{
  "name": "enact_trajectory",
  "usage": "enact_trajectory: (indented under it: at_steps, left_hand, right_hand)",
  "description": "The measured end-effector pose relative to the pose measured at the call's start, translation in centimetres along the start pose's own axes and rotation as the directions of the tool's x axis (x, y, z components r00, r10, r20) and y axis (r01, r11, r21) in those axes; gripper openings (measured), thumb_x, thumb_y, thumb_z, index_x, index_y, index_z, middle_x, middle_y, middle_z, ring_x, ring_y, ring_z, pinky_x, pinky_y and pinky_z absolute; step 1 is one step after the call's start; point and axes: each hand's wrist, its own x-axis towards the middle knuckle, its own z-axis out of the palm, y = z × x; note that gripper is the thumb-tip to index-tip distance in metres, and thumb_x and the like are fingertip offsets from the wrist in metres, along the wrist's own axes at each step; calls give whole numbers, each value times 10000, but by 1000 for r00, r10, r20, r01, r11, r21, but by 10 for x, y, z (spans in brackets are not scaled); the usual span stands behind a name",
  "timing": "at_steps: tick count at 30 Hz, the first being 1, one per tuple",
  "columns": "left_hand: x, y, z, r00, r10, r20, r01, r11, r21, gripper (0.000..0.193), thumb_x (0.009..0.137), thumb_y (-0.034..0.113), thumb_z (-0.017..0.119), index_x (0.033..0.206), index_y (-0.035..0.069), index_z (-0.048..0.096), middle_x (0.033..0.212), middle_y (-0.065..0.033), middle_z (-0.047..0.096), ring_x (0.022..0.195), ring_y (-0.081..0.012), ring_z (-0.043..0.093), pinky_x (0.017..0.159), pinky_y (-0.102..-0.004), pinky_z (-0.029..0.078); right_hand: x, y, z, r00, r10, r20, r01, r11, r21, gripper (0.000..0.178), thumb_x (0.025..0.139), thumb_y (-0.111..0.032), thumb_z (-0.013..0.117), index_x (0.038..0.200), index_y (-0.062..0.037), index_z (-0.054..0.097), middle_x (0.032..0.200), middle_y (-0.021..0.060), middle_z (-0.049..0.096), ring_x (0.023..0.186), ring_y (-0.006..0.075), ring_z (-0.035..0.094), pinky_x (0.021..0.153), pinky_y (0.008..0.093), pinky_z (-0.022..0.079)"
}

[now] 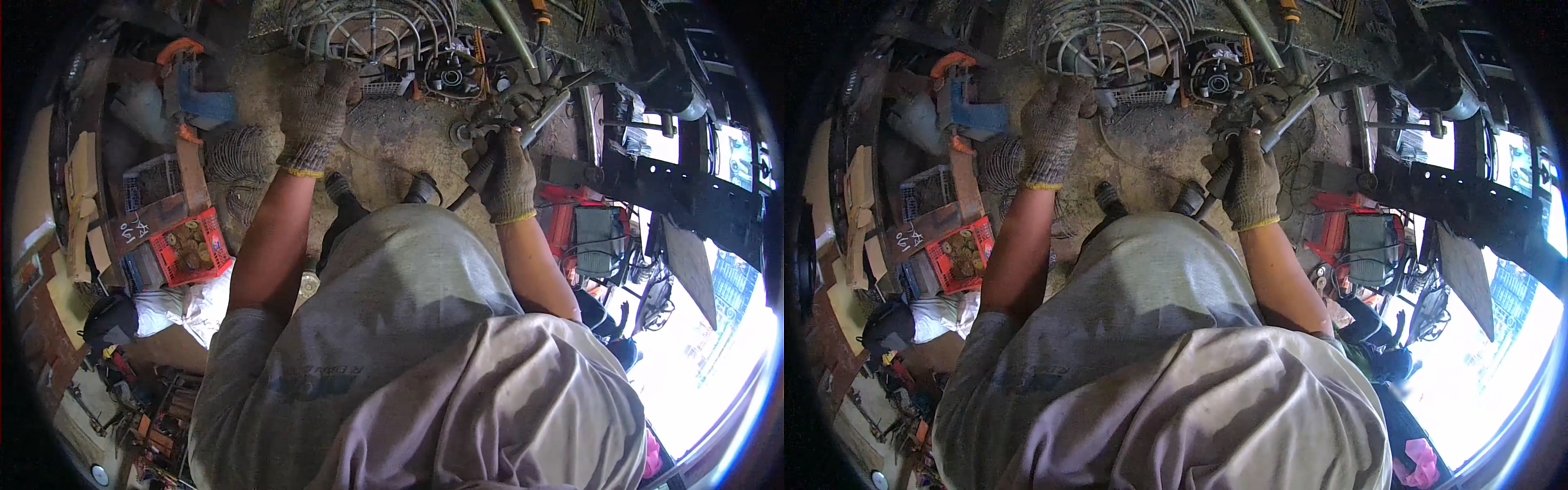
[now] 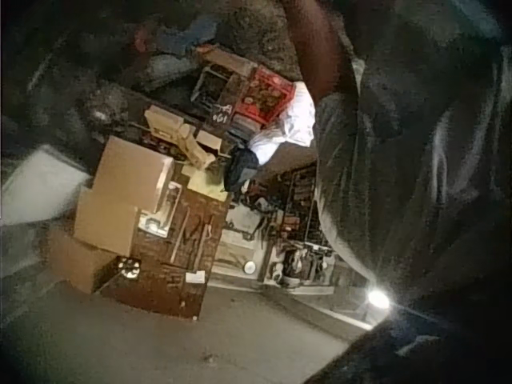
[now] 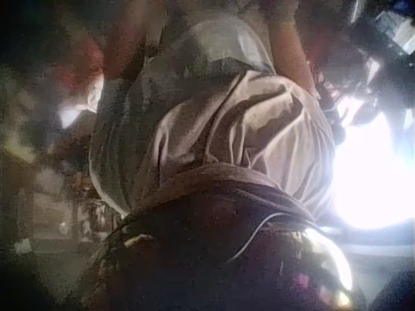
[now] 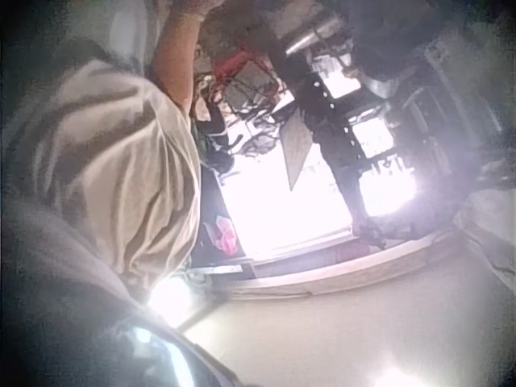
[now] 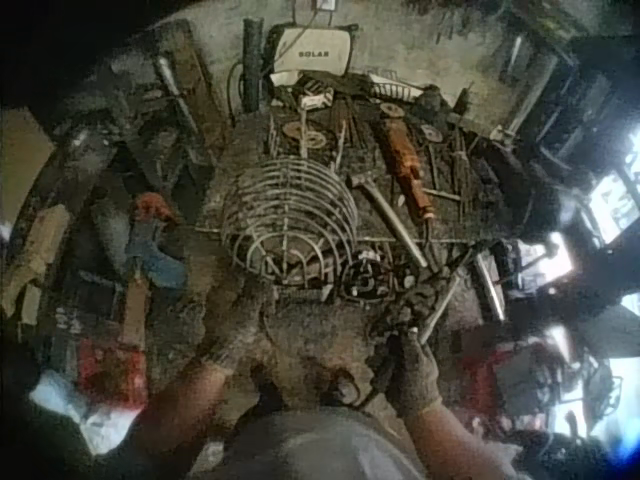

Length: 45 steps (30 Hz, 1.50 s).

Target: The person welds a small metal U-shaped bracket onto a curved wire frame structure using a handheld welding torch and then taps it with a hammer.

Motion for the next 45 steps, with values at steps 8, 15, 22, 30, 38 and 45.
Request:
enact_trajectory:
  at_steps: [8,15,22,30,38,45]
  left_hand:
    - [-2,-2,2,982,159,-103,-90,872,481,312,993,297,612,1044,-2,681,919,-105,726,796,-192,698,706,-321,551]
    - [-1,-11,26,959,-267,-100,179,837,-517,198,916,122,692,1074,11,643,968,-130,699,804,-268,701,680,-403,583]
    - [-1,-3,42,943,-334,3,128,355,-926,152,892,31,666,1026,62,602,938,-86,652,839,-250,651,699,-427,575]
    - [-3,-7,41,931,-356,83,173,228,-958,168,879,39,703,1011,120,638,908,-10,646,824,-186,628,715,-364,539]
    - [-1,-11,36,961,-164,223,231,32,-972,146,880,48,711,986,98,626,879,-12,625,800,-169,605,678,-326,546]
    - [-7,6,38,944,-251,216,221,-10,-975,121,916,58,659,1028,83,619,906,-32,619,825,-184,599,714,-354,555]
  right_hand:
    - [-1,-2,3,1000,17,14,-18,1000,8,234,1011,-279,567,1105,-65,555,892,92,613,728,217,626,615,392,571]
    - [-1,-1,3,998,59,-15,-60,998,-32,263,1004,-299,580,1120,-63,553,906,89,615,732,218,631,631,390,580]
    - [2,5,1,998,1,-64,-9,993,-115,347,981,-455,573,1041,-114,586,832,79,637,656,236,624,497,349,478]
    - [-2,-1,2,999,-11,-40,8,996,-84,302,981,-379,603,1082,-95,582,919,77,646,751,226,644,583,370,540]
    - [0,0,-3,999,16,-51,-18,999,-43,284,987,-335,606,1113,-81,586,964,65,655,805,223,651,660,413,580]
    - [6,3,-7,999,25,-28,-26,999,-25,298,985,-361,608,1106,-90,590,943,65,655,791,218,644,659,403,573]
